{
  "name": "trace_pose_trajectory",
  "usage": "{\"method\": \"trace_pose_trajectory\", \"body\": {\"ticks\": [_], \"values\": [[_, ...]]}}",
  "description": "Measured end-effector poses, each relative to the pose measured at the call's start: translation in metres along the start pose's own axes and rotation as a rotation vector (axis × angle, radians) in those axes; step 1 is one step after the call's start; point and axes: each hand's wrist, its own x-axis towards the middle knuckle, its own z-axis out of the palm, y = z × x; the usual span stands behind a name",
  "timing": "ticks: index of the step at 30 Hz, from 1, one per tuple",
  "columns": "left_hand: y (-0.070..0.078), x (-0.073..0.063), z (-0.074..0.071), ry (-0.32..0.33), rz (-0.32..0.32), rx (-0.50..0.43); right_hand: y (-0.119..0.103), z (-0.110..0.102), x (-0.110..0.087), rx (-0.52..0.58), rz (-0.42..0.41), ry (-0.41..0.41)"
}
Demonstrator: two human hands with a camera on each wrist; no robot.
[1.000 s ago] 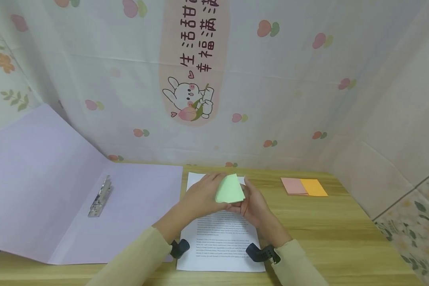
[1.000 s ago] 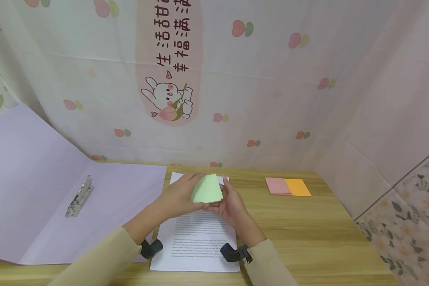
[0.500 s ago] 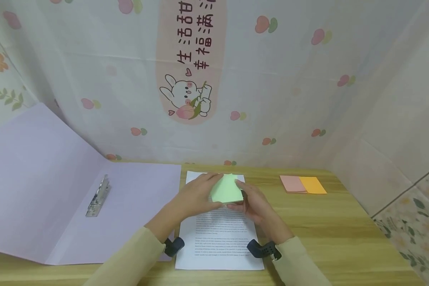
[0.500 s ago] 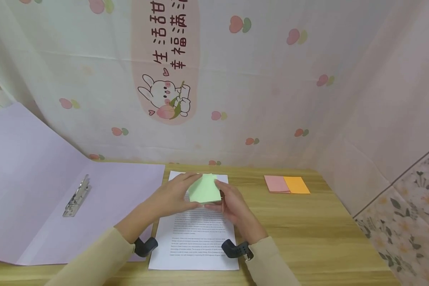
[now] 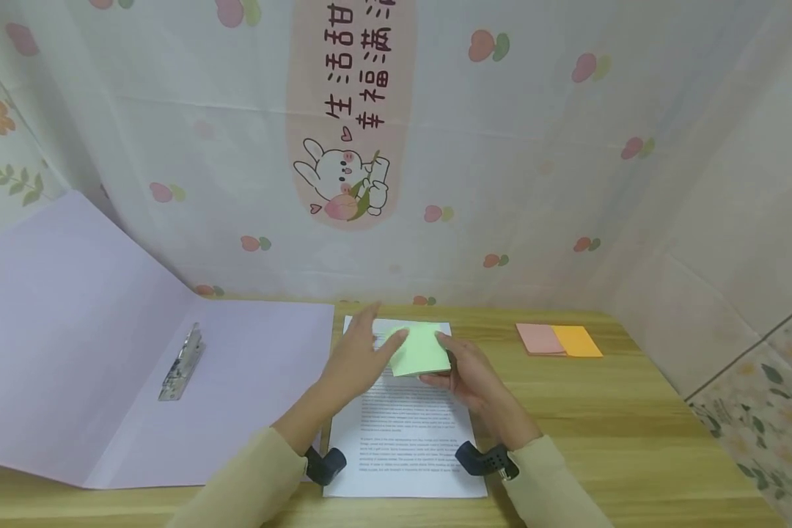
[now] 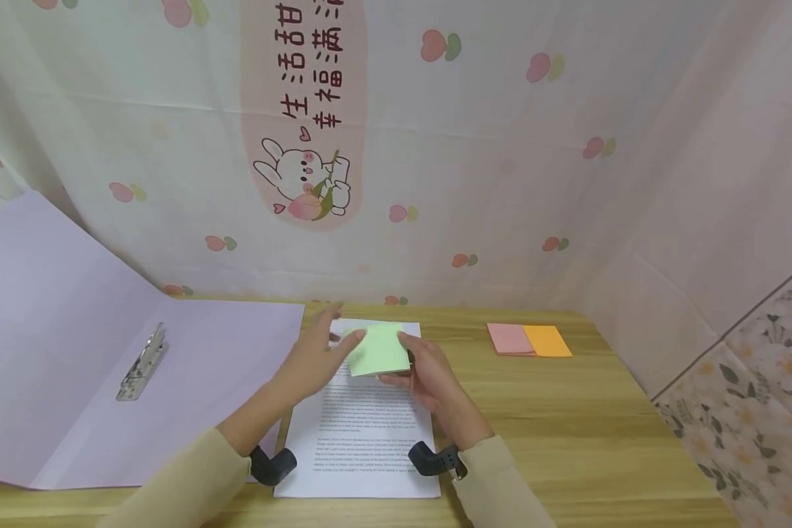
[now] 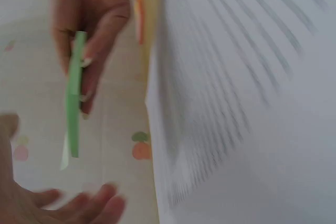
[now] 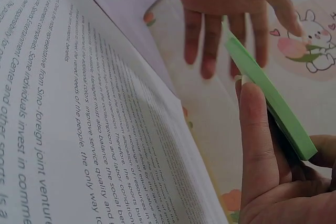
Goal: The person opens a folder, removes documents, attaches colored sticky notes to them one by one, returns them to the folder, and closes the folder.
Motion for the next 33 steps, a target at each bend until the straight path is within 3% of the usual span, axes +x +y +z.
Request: {"method": "trace_pose_trajectory", "body": {"ticks": [4, 6, 9, 13, 18, 23, 29, 33], "values": [[-0.002, 0.000, 0.003, -0.006, -0.160, -0.303, 0.001, -0.001, -0.001, -0.018, 0.000, 0.024], [-0.003, 0.000, 0.005, -0.006, -0.190, -0.395, 0.001, -0.002, -0.002, -0.024, 0.001, 0.032], [-0.002, 0.001, 0.008, 0.055, -0.195, -0.455, 0.000, -0.002, -0.002, -0.028, 0.001, 0.037], [-0.001, 0.001, 0.008, 0.107, -0.198, -0.485, 0.000, -0.002, -0.003, -0.039, -0.003, 0.052], [-0.004, 0.002, 0.007, 0.105, -0.212, -0.521, -0.001, 0.000, -0.002, -0.063, -0.017, 0.085], [-0.008, 0.003, 0.006, 0.099, -0.205, -0.558, -0.006, -0.001, -0.004, -0.139, -0.062, 0.181], [-0.013, 0.002, 0.003, 0.071, -0.215, -0.542, -0.017, -0.026, -0.018, -0.152, -0.054, 0.184], [-0.019, 0.003, 0.003, 0.062, -0.235, -0.518, -0.026, -0.047, -0.027, -0.217, -0.040, 0.179]]}}
